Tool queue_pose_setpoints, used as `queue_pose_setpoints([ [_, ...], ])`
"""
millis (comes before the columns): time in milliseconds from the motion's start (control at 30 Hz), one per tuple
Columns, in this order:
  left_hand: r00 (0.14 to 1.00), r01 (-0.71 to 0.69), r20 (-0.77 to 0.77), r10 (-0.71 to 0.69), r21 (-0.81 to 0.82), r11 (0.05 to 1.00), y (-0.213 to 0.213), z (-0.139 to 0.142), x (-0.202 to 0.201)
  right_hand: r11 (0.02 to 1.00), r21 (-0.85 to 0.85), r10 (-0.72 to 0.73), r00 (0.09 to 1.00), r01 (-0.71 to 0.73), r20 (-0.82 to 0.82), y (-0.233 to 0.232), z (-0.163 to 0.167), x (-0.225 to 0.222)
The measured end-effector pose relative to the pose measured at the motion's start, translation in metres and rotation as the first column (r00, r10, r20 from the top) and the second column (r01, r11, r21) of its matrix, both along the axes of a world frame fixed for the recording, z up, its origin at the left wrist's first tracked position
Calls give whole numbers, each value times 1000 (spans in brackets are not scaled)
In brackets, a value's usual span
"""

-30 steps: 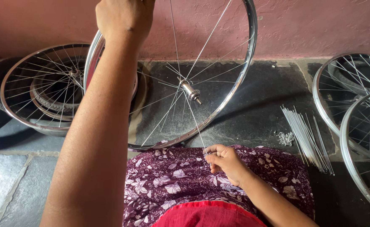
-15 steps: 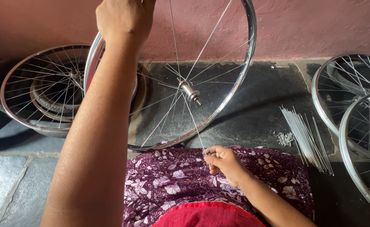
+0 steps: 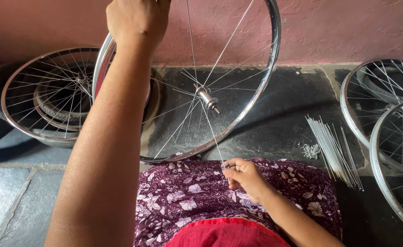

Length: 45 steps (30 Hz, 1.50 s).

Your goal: The person inserts bicycle spokes into the hub and rim of a bicycle wheel, threading them through the rim holes and adjusting their positions. The person works on one wheel at a time, handling multiple spokes and occasionally rotating the wheel to access different sections.

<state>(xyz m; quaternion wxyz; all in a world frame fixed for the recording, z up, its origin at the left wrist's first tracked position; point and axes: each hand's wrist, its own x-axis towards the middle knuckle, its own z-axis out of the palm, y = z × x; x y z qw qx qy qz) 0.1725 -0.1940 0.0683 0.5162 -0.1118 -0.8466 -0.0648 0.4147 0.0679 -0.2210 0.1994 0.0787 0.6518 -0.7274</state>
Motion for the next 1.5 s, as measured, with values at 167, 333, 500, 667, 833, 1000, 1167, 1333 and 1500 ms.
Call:
queue_pose_setpoints([
  [167,1000,13,-14,-12,27,1000,-1,0,3,1000,13,14,1000,-14,-1,0,1,1],
  [333,999,35,-41,-34,23,999,-1,-1,6,1000,2,24,1000,-24,-5,1,-2,2],
  [500,999,32,-14,-32,33,999,1,-1,6,1000,8,7,1000,-7,-14,-2,3,0],
  [667,1000,11,-11,-10,30,999,5,4,13,981,165,-94,993,105,-76,-11,27,-21],
  [833,997,78,-25,-78,17,997,18,13,26,936,-284,-280,930,208,-240,-29,40,-53],
  [1000,998,13,66,-11,-30,999,24,18,30,882,-336,-428,862,332,-272,-20,11,-57],
  [1167,998,30,49,-28,-51,998,42,20,19,815,-359,-545,812,455,-210,19,-19,-89],
  [1333,981,14,196,-7,-37,999,74,27,9,747,-323,-655,559,582,-508,76,-12,-148],
  [1500,959,153,250,-134,-57,987,95,36,-7,420,-375,-907,396,826,-142,156,-9,-168],
])
